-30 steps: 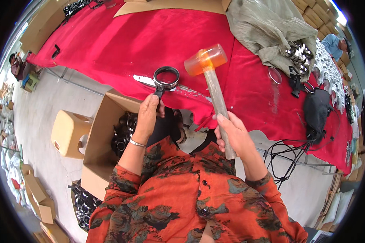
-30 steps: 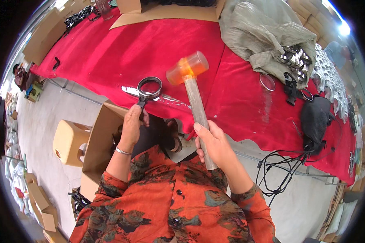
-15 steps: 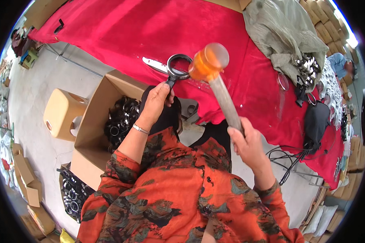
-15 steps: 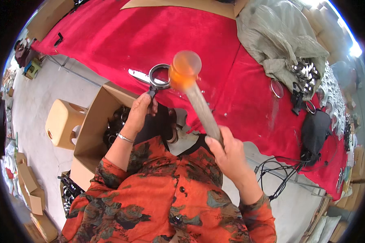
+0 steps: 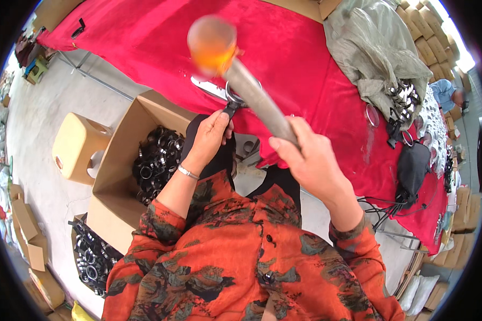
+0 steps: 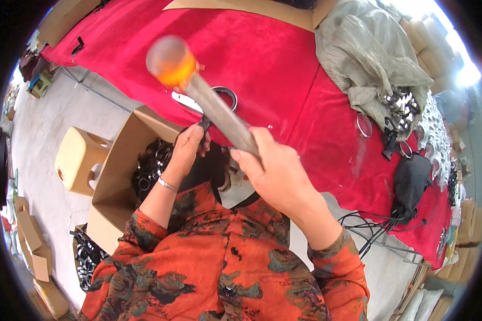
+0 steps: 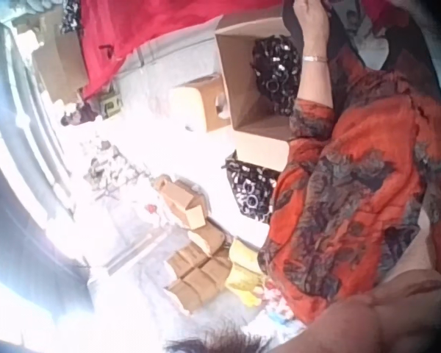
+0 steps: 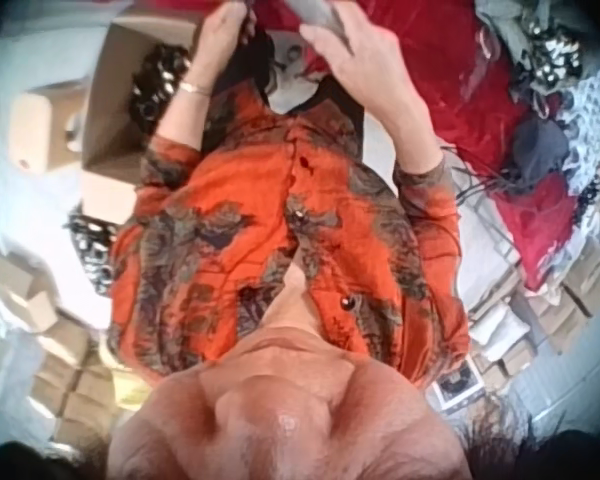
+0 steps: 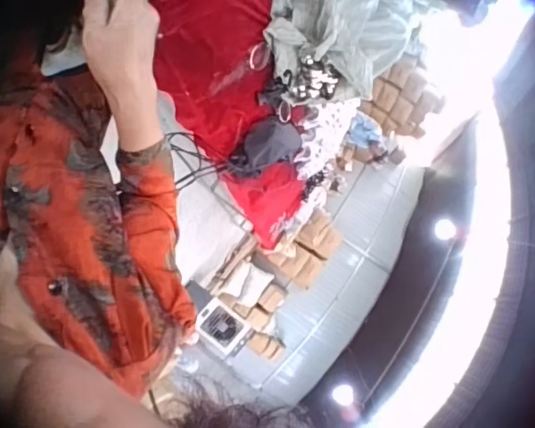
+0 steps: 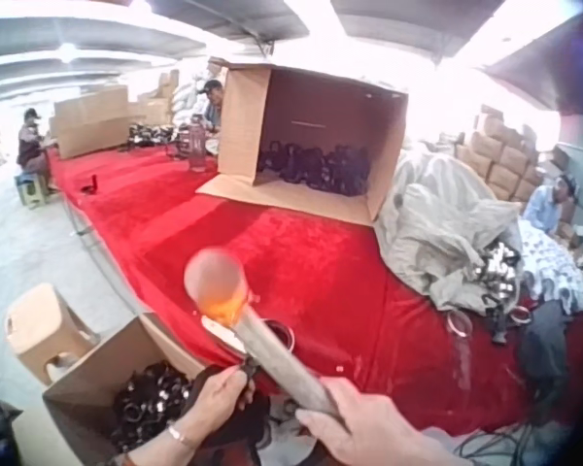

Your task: Manually assembling and hammering components for plastic or metal handles/lids in a factory setting.

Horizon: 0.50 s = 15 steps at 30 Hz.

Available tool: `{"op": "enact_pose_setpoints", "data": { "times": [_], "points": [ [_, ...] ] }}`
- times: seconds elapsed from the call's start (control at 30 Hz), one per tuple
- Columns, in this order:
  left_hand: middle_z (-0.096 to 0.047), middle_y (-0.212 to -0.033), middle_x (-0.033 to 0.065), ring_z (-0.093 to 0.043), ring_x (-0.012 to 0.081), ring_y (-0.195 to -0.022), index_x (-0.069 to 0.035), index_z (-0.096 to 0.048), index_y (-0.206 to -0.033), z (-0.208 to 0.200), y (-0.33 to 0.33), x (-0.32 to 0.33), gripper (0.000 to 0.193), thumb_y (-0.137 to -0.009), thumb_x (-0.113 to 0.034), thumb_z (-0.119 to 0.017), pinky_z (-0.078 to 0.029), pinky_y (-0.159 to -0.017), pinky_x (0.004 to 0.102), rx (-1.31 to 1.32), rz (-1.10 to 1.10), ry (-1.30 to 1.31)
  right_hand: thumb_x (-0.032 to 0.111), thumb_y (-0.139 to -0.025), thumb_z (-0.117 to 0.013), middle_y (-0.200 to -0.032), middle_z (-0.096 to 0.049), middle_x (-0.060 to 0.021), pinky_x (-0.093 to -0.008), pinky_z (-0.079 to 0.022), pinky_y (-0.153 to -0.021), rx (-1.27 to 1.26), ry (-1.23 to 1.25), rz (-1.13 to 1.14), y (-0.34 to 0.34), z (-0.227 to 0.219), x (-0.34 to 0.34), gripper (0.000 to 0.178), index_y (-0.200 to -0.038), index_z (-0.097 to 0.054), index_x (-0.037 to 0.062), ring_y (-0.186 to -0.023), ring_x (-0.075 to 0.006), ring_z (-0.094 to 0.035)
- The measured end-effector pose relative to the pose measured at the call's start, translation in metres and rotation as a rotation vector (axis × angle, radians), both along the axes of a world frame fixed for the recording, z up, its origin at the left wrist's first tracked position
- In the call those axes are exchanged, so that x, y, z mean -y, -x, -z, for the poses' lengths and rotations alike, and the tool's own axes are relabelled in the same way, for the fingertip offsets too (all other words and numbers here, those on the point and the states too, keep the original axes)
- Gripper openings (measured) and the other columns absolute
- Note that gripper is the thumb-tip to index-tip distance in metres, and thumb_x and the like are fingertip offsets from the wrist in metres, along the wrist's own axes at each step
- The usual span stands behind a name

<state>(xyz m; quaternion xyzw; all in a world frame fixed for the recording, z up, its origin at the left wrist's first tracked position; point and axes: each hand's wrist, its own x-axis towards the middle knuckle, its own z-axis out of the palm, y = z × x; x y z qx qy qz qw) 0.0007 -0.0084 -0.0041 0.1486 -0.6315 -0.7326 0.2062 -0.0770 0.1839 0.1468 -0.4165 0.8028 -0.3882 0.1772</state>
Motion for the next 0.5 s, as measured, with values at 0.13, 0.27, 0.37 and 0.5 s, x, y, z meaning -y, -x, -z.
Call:
{"op": "enact_pose_setpoints", "data": {
  "times": [0.13,0.27,0.37,0.5],
  "points": [
    [-0.051,-0.065,-0.0017,-0.046,0.0061,-0.057,-0.006,-0.054,-0.079,-0.001,-0.002,-0.004,0.036,-0.097,-0.035,-0.043,-0.037,-0.051,0.0205,0.020,-0.025,0.025,0.021,-0.089,-0.057,-0.071,-0.058,-0.0232,-0.0423,-0.046,-0.056,0.001,0.124,0.073,0.001,-0.024,0.006,0.028,-0.105,-0.046,-0.0006,-0.067,-0.0403,-0.061],
    [-0.052,-0.069,-0.0006,-0.048,0.0067,-0.060,-0.007,-0.054,-0.084,-0.004,0.001,-0.001,0.039,-0.097,-0.040,-0.041,-0.039,-0.053,0.0203,0.026,0.049,0.087,0.030,-0.091,-0.054,-0.068,-0.057,-0.0264,-0.0459,-0.044,-0.052,-0.096,-0.187,0.178,0.029,0.035,0.000,0.033,-0.092,-0.043,-0.0012,-0.062,-0.0429,-0.059],
    [-0.051,-0.064,-0.0016,-0.045,0.0058,-0.055,-0.006,-0.054,-0.079,-0.002,-0.003,0.001,0.035,-0.097,-0.034,-0.044,-0.037,-0.050,0.0206,0.030,-0.007,0.051,0.035,-0.090,-0.055,-0.061,-0.051,-0.0066,-0.0299,-0.041,-0.042,0.298,-0.240,0.260,0.039,-0.013,0.007,0.035,-0.085,-0.047,0.0013,-0.047,-0.0124,-0.050],
    [-0.051,-0.064,-0.0014,-0.045,0.0058,-0.055,-0.006,-0.054,-0.079,-0.001,-0.003,-0.001,0.035,-0.097,-0.035,-0.044,-0.037,-0.050,0.0210,0.033,-0.031,0.038,0.032,-0.092,-0.054,-0.060,-0.047,0.0000,-0.0233,-0.037,-0.039,0.352,0.003,0.311,0.032,-0.028,-0.006,0.030,-0.087,-0.050,0.0035,-0.045,-0.0063,-0.045]
  ]
}}
